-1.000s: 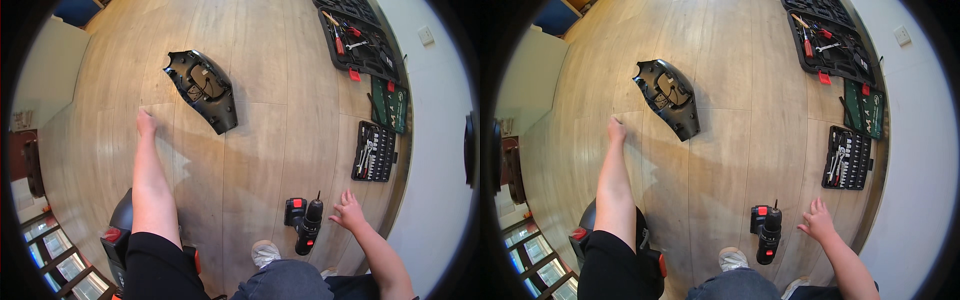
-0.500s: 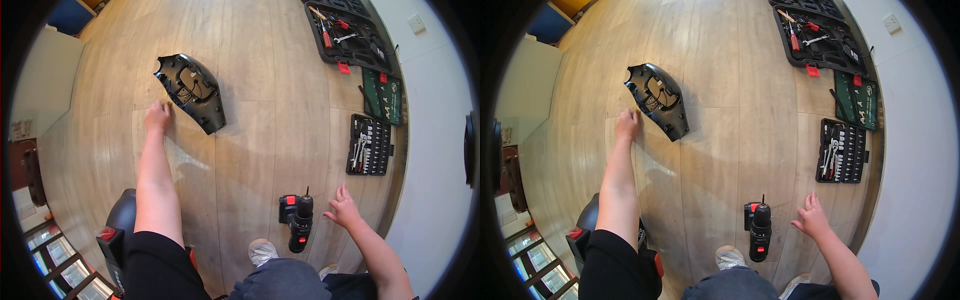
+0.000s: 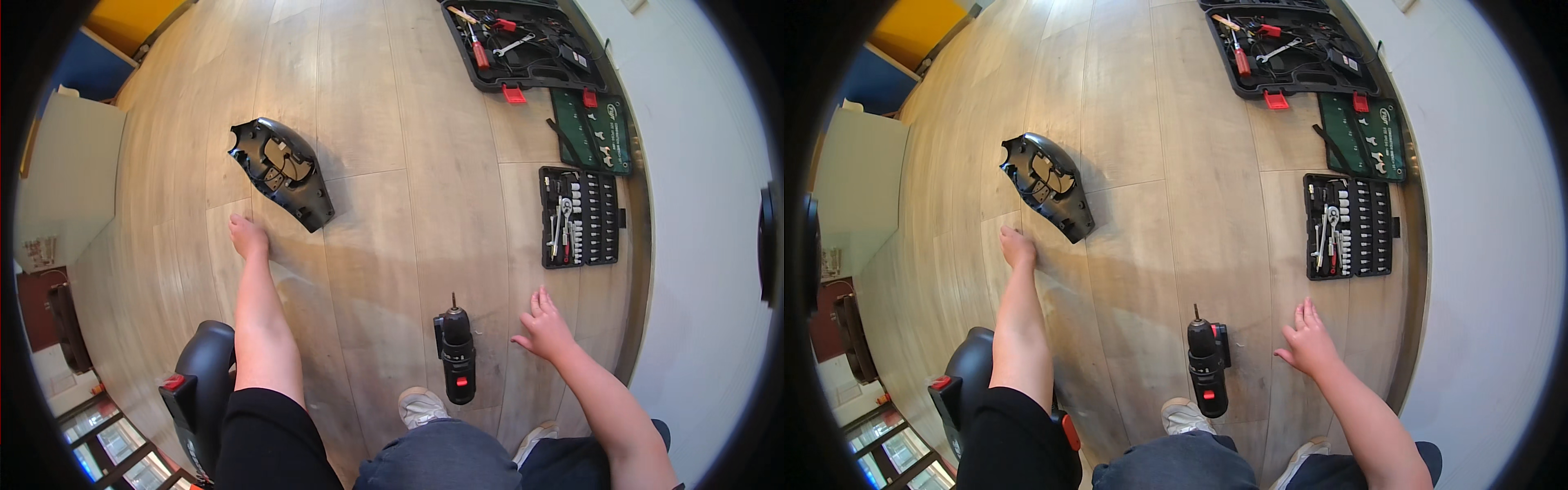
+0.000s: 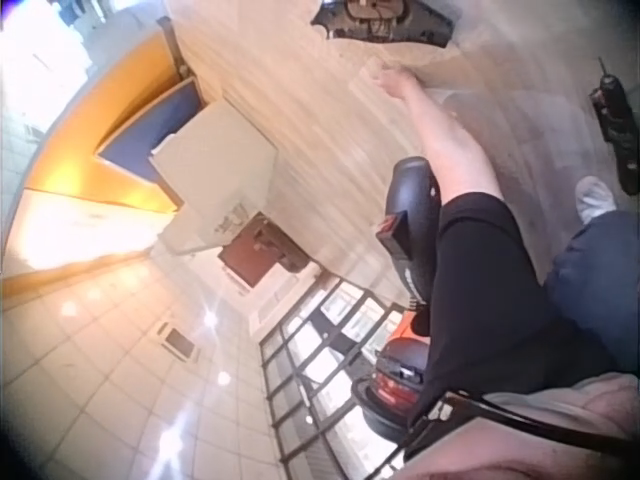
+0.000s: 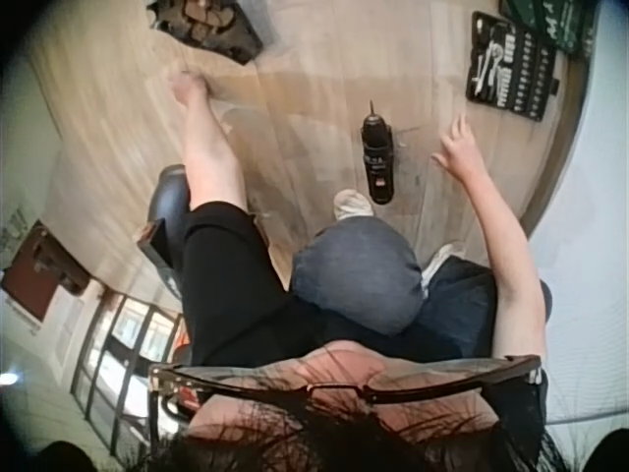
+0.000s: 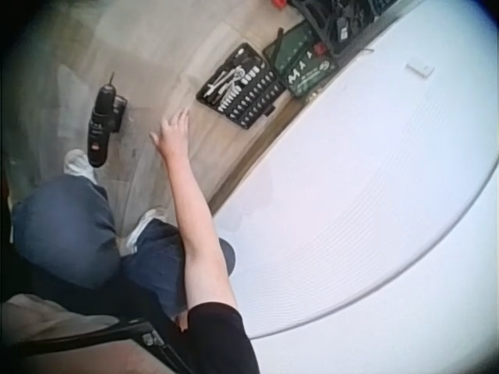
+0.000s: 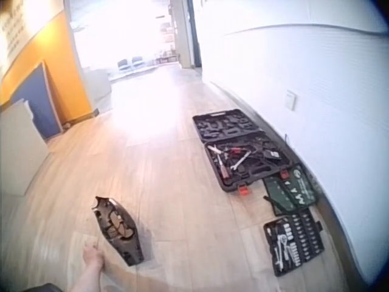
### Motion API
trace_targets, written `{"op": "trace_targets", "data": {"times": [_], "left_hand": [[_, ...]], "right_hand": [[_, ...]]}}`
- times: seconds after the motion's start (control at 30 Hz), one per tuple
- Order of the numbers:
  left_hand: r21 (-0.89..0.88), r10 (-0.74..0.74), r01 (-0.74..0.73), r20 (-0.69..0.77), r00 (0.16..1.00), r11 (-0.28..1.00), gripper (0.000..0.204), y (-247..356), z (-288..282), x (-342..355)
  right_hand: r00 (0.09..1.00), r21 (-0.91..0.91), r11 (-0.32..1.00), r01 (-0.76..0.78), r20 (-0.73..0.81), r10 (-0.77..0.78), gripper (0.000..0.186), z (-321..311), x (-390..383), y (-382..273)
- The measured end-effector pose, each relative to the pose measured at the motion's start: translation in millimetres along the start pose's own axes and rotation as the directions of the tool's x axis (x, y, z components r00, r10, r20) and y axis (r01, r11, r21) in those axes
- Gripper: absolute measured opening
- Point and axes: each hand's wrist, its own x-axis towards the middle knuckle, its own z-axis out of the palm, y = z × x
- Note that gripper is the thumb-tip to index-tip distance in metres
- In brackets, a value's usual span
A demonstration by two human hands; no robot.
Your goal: The user is seen repairing a scooter's dashboard or instrument panel using a power drill.
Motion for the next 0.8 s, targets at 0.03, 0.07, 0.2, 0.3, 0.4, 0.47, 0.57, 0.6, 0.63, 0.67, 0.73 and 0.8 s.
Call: {"op": "trace_targets", "data": {"times": [0.03, 0.07, 0.2, 0.3, 0.4, 0.47, 0.57, 0.6, 0.63, 0.67, 0.73, 0.8], "left_hand": [[-0.004, -0.034, 0.034, -0.024, 0.999, 0.999, 0.023, -7, 2, 0], [-0.005, -0.037, 0.037, -0.033, 0.999, 0.999, 0.023, -13, 5, 0], [-0.182, -0.051, 0.018, -0.179, 0.982, 0.983, 0.015, 2, 14, -16], [-0.730, -0.318, 0.188, -0.043, 0.947, 0.657, 0.016, -11, 23, -32], [-0.888, -0.313, 0.421, 0.459, 0.831, -0.183, 0.018, 27, 32, -81], [-0.715, -0.212, 0.487, 0.647, 0.732, -0.502, 0.021, 65, 23, -94], [-0.654, -0.026, 0.692, 0.732, 0.680, -0.307, 0.041, 17, 8, -55], [-0.641, -0.002, 0.707, 0.741, 0.671, -0.297, 0.041, 37, 6, -54], [-0.691, -0.152, 0.699, 0.682, 0.715, 0.184, 0.045, 59, 3, -49], [-0.544, -0.243, 0.566, 0.553, 0.797, 0.619, 0.050, 75, 0, -44], [-0.439, -0.190, 0.500, 0.579, 0.793, 0.746, 0.059, 100, -4, -46], [-0.539, -0.109, 0.526, 0.624, 0.774, 0.658, 0.049, 91, -2, -37]], "right_hand": [[1.000, 0.003, 1.000, 0.012, -0.012, -0.012, 0.056, 1, 1, 0], [1.000, 0.002, 1.000, 0.018, -0.019, -0.018, 0.056, 1, 3, 1], [1.000, -0.005, 1.000, 0.017, -0.011, -0.017, 0.057, 6, -3, 4], [0.999, 0.000, 0.999, 0.037, -0.013, -0.037, 0.056, 1, -1, -1], [0.999, -0.018, 1.000, 0.010, 0.042, -0.010, 0.052, -1, -4, 5], [0.997, -0.033, 0.999, -0.018, 0.073, 0.020, 0.050, -3, -3, 8], [0.995, -0.030, 0.996, 0.080, 0.057, -0.079, 0.051, -8, 4, 3], [0.996, -0.022, 0.998, 0.053, 0.075, -0.051, 0.056, -9, 4, 4], [0.995, -0.014, 1.000, 0.025, 0.094, -0.024, 0.061, -9, 2, 3], [0.996, -0.017, 1.000, 0.005, 0.089, -0.003, 0.061, -12, -2, 0], [0.998, 0.069, 0.997, -0.036, 0.053, 0.033, 0.086, -15, -10, -8], [1.000, 0.173, 0.985, 0.029, -0.017, -0.026, 0.096, -13, -8, -24]]}}
